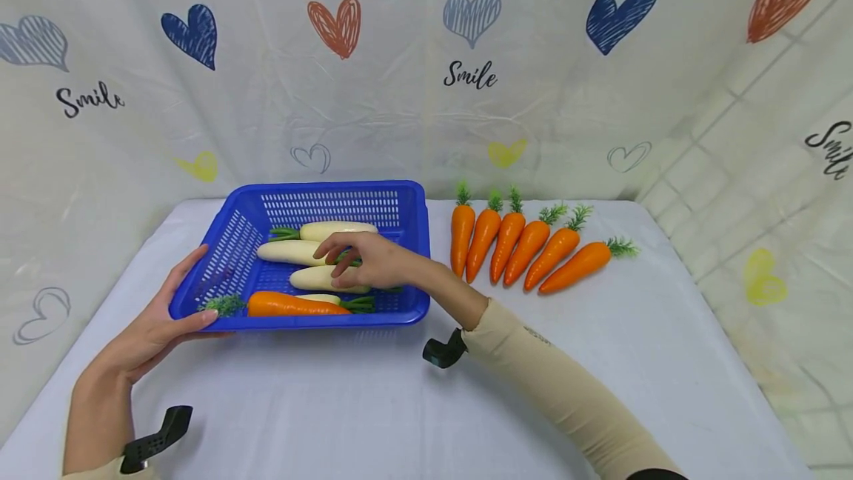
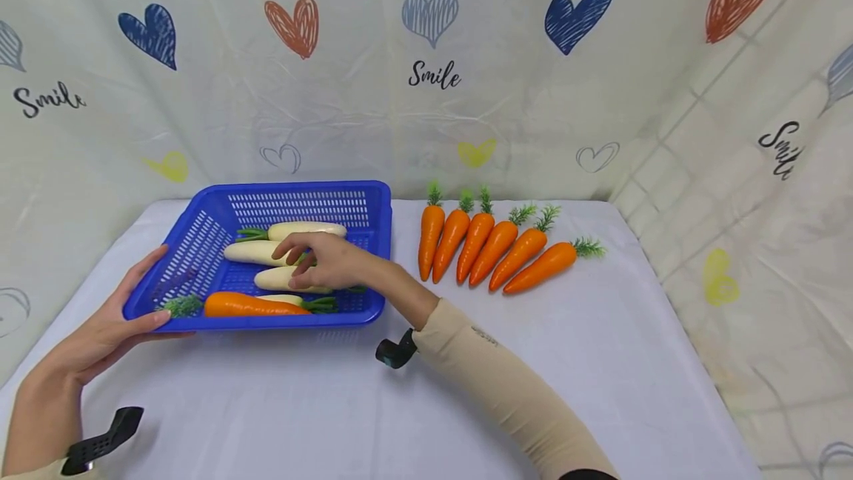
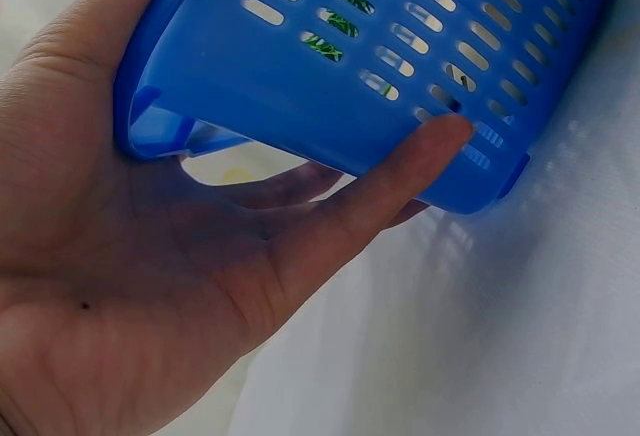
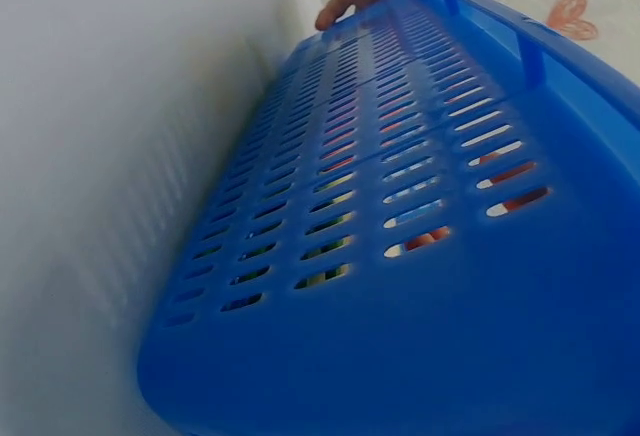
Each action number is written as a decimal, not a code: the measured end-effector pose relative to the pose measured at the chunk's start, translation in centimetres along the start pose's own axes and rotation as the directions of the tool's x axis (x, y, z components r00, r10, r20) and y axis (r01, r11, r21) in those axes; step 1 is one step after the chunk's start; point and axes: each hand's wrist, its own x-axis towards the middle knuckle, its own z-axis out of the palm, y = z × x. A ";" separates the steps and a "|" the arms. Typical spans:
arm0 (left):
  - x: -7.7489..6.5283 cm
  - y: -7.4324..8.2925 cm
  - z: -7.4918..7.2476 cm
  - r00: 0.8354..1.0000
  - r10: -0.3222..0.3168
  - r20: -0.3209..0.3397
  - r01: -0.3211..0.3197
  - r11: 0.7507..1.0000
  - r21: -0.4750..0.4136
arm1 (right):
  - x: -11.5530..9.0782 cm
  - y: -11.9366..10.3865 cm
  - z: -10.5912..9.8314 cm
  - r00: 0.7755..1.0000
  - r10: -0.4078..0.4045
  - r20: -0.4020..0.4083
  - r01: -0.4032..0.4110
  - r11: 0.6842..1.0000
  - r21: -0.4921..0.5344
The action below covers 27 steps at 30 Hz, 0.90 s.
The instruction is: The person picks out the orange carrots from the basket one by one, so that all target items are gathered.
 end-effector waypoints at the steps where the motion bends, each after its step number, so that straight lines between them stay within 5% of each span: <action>1: 0.0 -0.1 0.0 1.000 0.000 0.002 0.000 1.000 -0.002 | 0.0 0.1 0.1 1.000 0.008 0.008 -0.008 1.000 -0.004; 16: -0.1 -0.4 -0.3 1.000 0.006 -0.001 -0.006 1.000 0.015 | 0.7 0.2 1.5 0.987 0.100 0.130 -0.089 0.992 -0.087; 27: 0.1 -0.2 0.0 1.000 -0.007 -0.005 0.007 1.000 -0.003 | 1.0 0.3 1.4 0.979 0.071 0.191 -0.050 0.993 -0.110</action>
